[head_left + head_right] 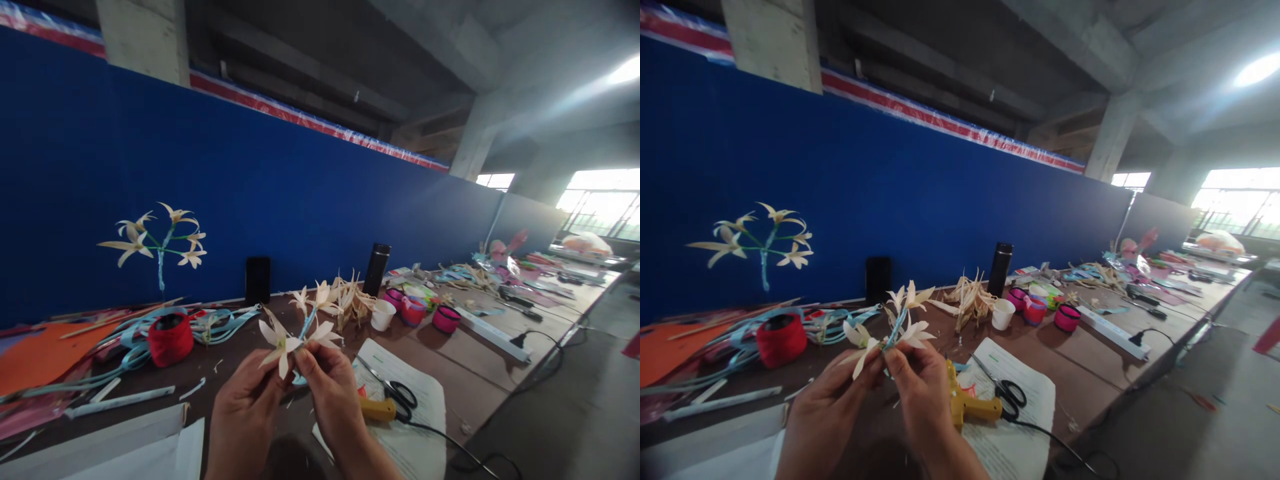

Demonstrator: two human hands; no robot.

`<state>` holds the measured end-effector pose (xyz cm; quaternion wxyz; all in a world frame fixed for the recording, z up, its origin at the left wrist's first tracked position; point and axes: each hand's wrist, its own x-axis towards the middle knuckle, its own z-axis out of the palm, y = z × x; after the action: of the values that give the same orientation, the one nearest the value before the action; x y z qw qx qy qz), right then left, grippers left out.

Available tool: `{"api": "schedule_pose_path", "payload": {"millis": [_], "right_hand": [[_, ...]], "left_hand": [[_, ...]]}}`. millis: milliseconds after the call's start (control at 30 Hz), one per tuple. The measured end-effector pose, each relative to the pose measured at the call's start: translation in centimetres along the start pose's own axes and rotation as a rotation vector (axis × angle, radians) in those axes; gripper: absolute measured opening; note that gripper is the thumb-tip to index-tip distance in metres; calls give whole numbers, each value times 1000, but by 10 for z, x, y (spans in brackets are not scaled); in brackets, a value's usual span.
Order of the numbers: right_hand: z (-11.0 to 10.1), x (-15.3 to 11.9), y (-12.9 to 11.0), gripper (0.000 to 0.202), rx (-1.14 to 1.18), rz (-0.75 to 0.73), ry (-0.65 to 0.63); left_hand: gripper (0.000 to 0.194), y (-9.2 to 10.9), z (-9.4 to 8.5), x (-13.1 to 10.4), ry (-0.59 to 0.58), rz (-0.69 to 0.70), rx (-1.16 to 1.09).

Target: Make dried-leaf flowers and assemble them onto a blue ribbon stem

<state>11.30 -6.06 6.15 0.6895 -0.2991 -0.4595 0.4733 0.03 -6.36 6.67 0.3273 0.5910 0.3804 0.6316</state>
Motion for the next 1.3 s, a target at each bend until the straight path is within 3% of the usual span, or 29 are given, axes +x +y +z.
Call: {"api": "schedule_pose_path", "payload": {"millis": [200,467,667,1100,1300], "right_hand": [[3,-2,-5,16,-46,-1,59],[3,-6,-2,10,-396,-88,120],[10,-6,-2,10,-485,-139,165],[18,-13,-14,14,-859,-297,129],[21,-17,-16,10,-893,-292,103]], "left_hand": [[18,0,3,-1,33,-58,-24],[23,1,9,-6,92,-128,47],[23,-8,14,-12,211,-123,22],[23,-20,14,-10,207,-161,-65],[22,-25,13,-10,240,-148,-104]]}}
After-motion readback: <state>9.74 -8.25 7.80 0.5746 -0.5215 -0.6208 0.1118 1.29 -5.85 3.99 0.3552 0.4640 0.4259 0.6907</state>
